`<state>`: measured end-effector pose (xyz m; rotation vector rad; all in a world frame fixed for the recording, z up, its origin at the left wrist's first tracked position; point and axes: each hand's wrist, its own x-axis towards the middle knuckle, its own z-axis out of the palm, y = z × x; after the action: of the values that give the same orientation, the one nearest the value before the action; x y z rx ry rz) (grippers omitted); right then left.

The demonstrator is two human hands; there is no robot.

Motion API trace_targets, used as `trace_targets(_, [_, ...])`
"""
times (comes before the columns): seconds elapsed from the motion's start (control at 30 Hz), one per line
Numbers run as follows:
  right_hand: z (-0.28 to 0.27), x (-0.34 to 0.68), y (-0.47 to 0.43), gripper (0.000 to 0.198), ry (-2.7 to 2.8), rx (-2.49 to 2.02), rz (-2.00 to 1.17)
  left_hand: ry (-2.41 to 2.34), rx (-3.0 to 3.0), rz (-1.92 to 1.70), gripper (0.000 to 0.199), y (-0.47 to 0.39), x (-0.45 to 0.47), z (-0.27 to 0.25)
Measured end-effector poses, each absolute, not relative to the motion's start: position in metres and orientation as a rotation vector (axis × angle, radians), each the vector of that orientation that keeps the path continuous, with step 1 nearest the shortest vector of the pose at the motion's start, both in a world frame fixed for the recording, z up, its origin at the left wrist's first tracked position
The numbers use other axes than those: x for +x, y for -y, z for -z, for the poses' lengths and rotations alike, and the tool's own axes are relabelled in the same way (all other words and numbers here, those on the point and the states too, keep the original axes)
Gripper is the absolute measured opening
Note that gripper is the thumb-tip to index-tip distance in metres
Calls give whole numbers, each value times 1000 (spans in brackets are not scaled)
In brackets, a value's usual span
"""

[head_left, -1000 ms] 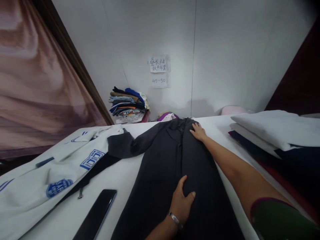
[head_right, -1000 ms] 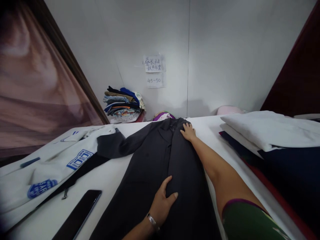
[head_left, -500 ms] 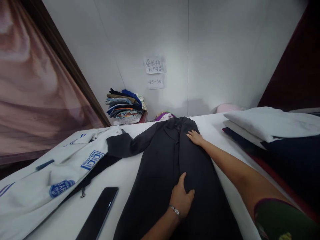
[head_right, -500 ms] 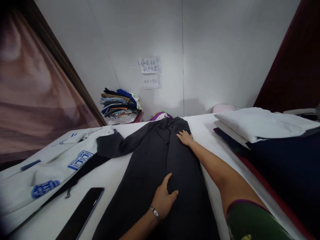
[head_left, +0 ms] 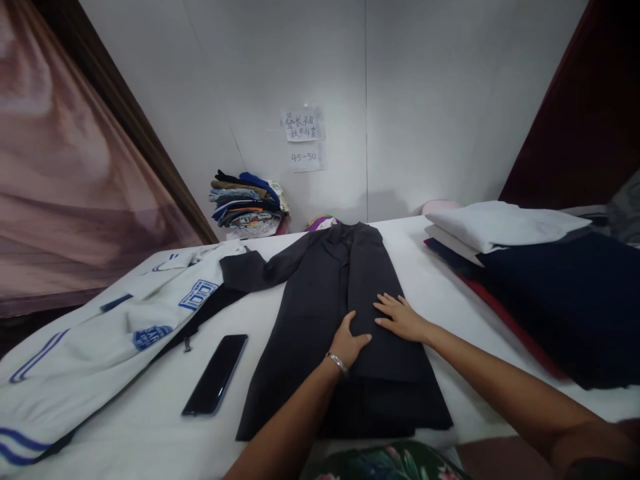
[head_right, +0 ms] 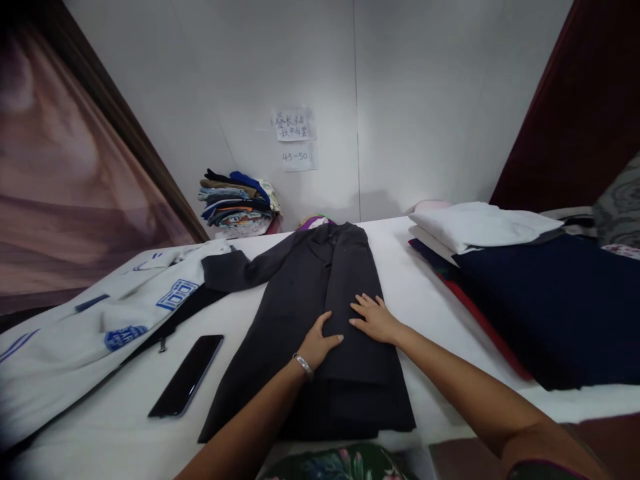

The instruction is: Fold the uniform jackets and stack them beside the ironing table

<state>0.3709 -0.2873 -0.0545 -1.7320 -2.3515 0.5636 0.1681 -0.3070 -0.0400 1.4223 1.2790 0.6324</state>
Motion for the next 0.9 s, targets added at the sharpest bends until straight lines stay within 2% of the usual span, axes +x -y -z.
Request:
trace_targets(0.1, [57,368,304,61,2397,-1701,-487,-1429,1778,-352,74,315,161,35])
trace_targets(0.2, [58,363,318,60,2409,-1696,-502,-1619,2117,-74,60,314,155,19])
trace_targets(0.27, [56,358,328,60,2419,-1649,-557,-1679,2297,-97,46,308,157,8])
trace_targets(0.33, [52,356,336,60,2429,-1580,-621,-1597,2477,-261,41,301,165,4])
trace_targets(0.43, [44,361,336,51,2455,-1428,-764,-1379,2617,-390,47,293,180,18])
trace_targets(0.53, [35,376,314,37,2320,-1370,-869,-1373,2548,-261,59,293,187,44])
trace_targets(0.67, [23,391,254,44,2035,-1576,-609,-1394,2502,-216,67,298,186,61])
trace_targets(0.77, [15,386,196,58,2033,-1724,-360,-1406,2486,-220,66,300,184,59])
trace_targets(0.9, [15,366,118,68,1989,-1934,-214,-1400,2432,-212,67,301,184,55])
